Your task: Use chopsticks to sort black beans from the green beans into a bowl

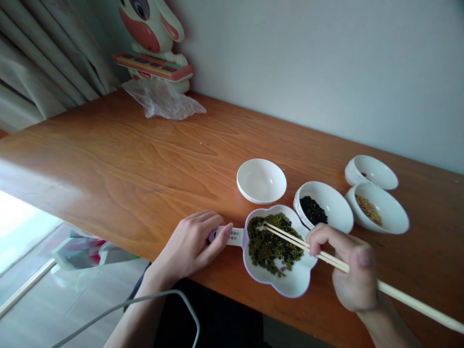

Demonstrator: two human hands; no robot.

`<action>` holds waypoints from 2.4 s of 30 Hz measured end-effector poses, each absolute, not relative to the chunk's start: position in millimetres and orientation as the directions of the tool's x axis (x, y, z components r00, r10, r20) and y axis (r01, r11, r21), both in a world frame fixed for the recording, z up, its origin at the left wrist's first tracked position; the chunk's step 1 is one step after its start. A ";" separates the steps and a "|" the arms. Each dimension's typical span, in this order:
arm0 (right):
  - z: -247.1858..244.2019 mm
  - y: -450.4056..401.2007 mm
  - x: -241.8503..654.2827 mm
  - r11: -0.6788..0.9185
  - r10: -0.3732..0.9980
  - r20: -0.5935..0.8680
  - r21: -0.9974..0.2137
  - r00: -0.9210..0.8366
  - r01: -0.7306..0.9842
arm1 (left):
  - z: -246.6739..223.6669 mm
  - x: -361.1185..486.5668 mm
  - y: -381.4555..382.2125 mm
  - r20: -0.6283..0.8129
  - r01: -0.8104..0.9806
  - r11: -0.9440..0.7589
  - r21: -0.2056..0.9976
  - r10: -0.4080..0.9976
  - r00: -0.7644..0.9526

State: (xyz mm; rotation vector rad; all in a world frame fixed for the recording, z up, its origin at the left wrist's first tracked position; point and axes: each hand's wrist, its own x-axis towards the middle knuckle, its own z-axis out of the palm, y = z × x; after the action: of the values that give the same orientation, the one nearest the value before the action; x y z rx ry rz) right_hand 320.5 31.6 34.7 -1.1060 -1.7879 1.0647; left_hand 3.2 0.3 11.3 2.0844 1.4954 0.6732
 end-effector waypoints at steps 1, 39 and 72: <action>34.7 32.0 320.0 0.276 0.928 0.176 -0.916 -0.329 0.290 | 11.3 3.0 0.1 0.112 0.714 -0.286 0.639 0.953 0.281; 29.9 33.2 315.5 0.338 0.910 0.269 -0.921 -0.316 0.191 | 7.8 3.1 0.3 0.101 0.712 -0.276 0.646 0.955 0.279; 150.4 83.8 265.7 0.423 0.869 0.059 -0.606 -0.491 0.674 | 7.5 5.9 -0.3 0.136 0.710 -0.273 0.649 0.960 0.245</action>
State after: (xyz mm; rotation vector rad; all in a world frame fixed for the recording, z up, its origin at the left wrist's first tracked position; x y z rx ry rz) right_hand 265.7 83.8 150.4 -1.3211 -2.3178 0.7388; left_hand 5.9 -0.3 7.5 2.0640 1.5210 0.7251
